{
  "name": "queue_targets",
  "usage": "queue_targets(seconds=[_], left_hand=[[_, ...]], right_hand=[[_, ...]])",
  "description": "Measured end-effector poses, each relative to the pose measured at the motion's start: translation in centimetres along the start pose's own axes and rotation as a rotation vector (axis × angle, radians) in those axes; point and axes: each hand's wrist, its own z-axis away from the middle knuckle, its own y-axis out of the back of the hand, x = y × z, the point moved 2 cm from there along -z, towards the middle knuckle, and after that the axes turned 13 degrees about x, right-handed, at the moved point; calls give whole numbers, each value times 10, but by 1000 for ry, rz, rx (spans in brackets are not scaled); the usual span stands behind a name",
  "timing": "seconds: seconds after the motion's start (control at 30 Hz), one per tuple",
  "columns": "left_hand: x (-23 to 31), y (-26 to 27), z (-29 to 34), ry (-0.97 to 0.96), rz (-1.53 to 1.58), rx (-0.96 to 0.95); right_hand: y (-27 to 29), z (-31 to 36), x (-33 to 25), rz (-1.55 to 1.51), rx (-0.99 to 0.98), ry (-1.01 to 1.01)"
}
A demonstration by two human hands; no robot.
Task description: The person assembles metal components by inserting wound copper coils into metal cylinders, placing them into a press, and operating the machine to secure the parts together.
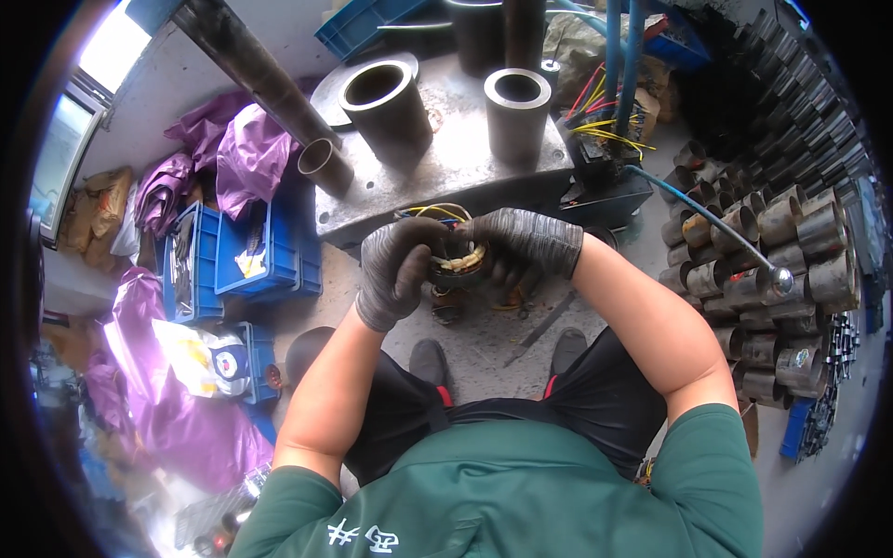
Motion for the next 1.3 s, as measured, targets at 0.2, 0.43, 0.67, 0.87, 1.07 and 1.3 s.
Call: queue_targets(seconds=[0.2,0.43,0.67,0.87,1.07,1.3], left_hand=[[-2,-15,-5,251,123,-124],[-13,-25,-2,32,-242,-306],[-15,-40,7,97,-84,-309],[-32,-53,34,241,46,-334],[-79,-62,79,457,22,-448],[-75,-67,96,368,-356,-661]], right_hand=[[35,-10,25,126,154,85],[170,61,84,718,637,-60],[260,163,316,2,1333,-127],[164,222,552,-482,1409,-491],[34,290,664,755,770,-922],[-45,385,756,312,974,-1078]])
